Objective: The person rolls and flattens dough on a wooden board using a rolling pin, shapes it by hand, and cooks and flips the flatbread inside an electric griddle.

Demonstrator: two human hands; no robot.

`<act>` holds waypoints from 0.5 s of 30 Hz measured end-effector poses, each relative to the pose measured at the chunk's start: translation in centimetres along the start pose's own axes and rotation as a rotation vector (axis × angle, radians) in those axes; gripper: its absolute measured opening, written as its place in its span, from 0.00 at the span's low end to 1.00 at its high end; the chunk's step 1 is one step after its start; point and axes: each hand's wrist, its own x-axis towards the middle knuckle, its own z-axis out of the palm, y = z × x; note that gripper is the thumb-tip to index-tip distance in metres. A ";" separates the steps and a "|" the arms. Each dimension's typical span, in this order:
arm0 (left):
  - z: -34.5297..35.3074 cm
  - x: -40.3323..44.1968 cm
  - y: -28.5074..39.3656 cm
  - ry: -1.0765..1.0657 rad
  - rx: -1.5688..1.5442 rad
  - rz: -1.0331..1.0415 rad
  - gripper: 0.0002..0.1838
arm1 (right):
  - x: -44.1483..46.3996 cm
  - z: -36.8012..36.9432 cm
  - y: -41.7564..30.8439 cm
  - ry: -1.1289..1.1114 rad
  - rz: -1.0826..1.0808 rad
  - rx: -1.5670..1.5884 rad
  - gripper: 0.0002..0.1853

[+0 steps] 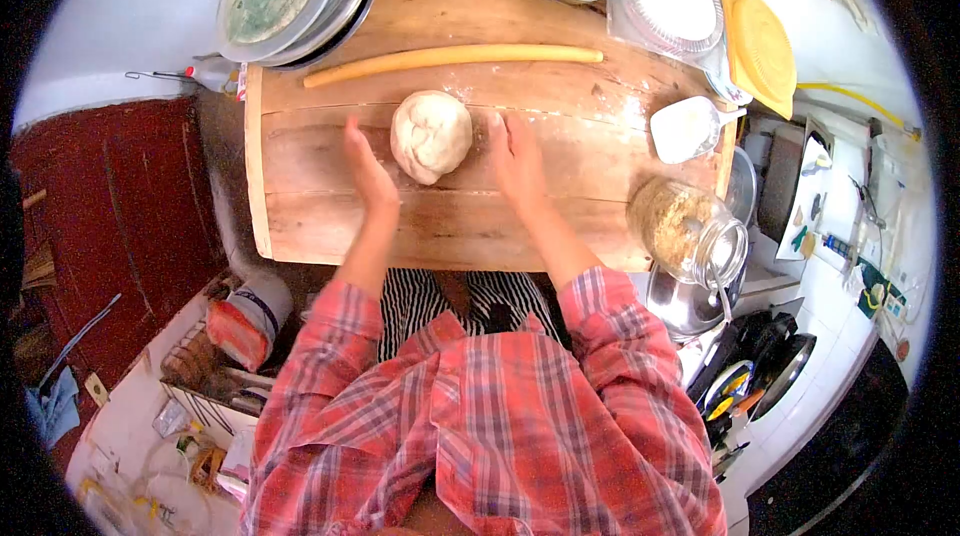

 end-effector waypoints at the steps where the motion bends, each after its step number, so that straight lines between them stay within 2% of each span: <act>1: 0.5 -1.1 -1.3 0.042 0.042 -0.024 0.38 | 1.0 -0.2 -2.0 0.033 -0.125 0.026 0.25; 2: 1.2 -2.6 -2.7 0.138 0.106 -0.035 0.38 | 2.6 1.1 -2.1 0.028 -0.130 0.027 0.25; 3: 1.5 -4.3 -3.3 -0.010 0.119 0.057 0.40 | 4.2 3.3 -1.8 -0.005 -0.199 0.189 0.26; 4: 2.8 -4.6 -3.0 -0.007 0.122 0.049 0.40 | 4.8 5.2 -1.2 -0.042 -0.260 0.350 0.27; 5: 4.3 -4.3 -2.0 0.043 0.109 0.025 0.41 | 4.2 6.8 -0.7 -0.044 -0.254 0.348 0.27; 6: 5.4 -3.5 -1.4 0.092 0.093 0.001 0.42 | 2.9 8.1 -0.1 0.098 -0.281 0.354 0.29; 7: 4.6 -1.8 -1.3 -0.059 0.005 0.091 0.38 | 1.7 8.6 0.7 0.165 -0.296 0.353 0.30; 8: 3.8 -0.1 -1.2 -0.058 0.003 0.084 0.38 | 0.6 9.0 1.4 0.233 -0.310 0.350 0.30; 10: 2.6 2.6 0.1 -0.184 -0.183 0.092 0.39 | -1.8 7.9 3.6 0.015 -0.166 0.766 0.36; 11: 2.1 2.7 0.3 -0.167 -0.186 0.092 0.39 | -2.7 5.3 3.4 0.001 -0.076 0.435 0.33; 12: 1.7 2.0 0.1 -0.122 -0.163 0.085 0.40 | -2.1 4.4 2.0 -0.009 -0.075 0.429 0.33; 14: 1.4 -1.0 -1.8 -0.096 -0.059 0.044 0.40 | 1.2 3.3 -0.1 0.199 -0.092 0.515 0.33; 15: 1.8 -3.0 -2.4 -0.112 -0.016 0.037 0.40 | 3.1 4.0 -0.2 0.191 -0.163 0.420 0.31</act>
